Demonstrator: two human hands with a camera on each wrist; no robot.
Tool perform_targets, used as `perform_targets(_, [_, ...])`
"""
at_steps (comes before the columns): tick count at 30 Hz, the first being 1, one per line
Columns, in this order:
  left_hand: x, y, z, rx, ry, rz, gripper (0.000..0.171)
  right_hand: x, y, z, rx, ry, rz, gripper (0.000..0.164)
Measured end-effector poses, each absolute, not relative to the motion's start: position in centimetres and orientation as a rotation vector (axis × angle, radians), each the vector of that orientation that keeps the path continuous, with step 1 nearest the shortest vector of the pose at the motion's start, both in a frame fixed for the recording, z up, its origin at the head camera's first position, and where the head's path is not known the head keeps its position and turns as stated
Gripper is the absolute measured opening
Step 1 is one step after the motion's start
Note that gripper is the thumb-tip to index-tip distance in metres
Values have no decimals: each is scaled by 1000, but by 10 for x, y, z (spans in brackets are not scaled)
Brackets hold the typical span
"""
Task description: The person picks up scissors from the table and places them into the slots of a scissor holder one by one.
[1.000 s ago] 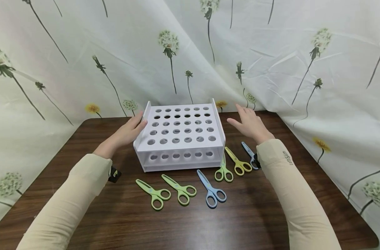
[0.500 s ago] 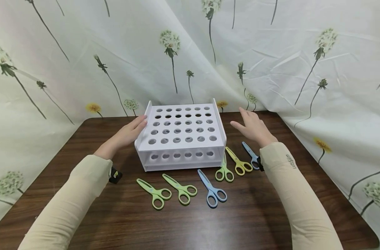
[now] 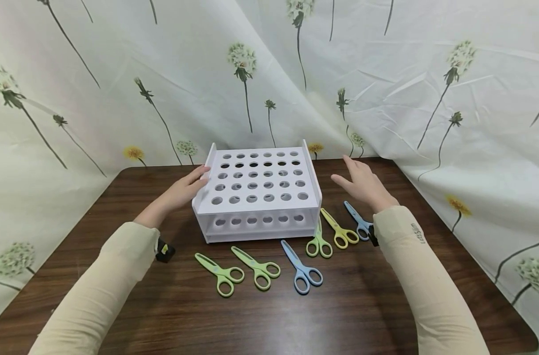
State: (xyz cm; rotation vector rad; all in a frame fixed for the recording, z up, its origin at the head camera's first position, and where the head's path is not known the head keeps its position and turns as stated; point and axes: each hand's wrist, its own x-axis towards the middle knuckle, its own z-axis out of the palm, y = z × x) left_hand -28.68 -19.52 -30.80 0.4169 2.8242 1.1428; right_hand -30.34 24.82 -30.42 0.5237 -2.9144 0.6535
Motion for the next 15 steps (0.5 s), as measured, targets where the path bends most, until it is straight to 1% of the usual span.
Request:
perform_targets(4, [-288,-195,-311,385,2796,1204,52,-301,251,-307,517,-2909,679,76])
perform_targets(15, [-287,-194,-313,368,2696,1419,51,-296,258,-312,429,-2967,757,81])
